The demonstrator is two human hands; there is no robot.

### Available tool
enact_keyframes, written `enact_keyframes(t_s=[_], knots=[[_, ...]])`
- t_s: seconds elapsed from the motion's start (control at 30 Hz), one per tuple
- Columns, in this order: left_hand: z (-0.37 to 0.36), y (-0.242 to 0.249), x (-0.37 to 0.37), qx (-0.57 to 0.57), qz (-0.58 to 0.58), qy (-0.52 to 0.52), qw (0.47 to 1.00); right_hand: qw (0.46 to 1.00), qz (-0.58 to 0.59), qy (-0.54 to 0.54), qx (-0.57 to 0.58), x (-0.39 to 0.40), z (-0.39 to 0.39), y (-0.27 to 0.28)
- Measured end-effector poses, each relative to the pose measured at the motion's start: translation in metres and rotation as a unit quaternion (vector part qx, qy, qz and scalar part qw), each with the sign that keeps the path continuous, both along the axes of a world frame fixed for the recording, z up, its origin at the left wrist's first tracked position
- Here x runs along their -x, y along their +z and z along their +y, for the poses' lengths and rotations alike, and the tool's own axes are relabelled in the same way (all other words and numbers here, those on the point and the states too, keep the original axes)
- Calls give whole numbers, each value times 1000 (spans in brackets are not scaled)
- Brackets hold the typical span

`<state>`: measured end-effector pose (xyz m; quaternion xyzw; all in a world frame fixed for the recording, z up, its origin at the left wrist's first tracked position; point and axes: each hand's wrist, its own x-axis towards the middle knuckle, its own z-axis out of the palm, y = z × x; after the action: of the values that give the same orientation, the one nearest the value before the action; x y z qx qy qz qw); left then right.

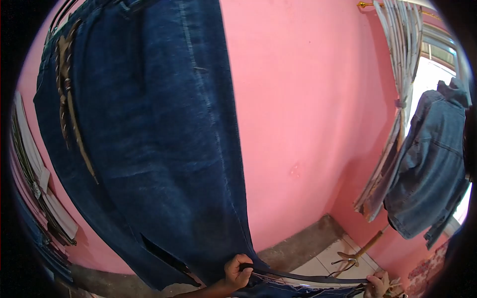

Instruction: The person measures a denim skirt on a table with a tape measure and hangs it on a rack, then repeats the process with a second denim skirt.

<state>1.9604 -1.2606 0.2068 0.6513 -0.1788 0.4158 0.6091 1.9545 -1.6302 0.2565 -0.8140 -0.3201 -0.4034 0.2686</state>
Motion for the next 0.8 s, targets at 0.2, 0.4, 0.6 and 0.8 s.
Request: enact_keyframes(t_s=[0.2,0.4,0.6,0.8], knots=[[7,-12,-40,-25,42,71,996,996,30,64,49,-115,-28,5],[6,18,-80,-24,17,310,950,985,-126,97,-63,-243,-24,52],[6,13,-72,-49,73,499,862,973,-147,152,-92,-333,34,107],[-22,23,-48,-52,198,545,813,939,-154,286,-113,-386,121,176]])
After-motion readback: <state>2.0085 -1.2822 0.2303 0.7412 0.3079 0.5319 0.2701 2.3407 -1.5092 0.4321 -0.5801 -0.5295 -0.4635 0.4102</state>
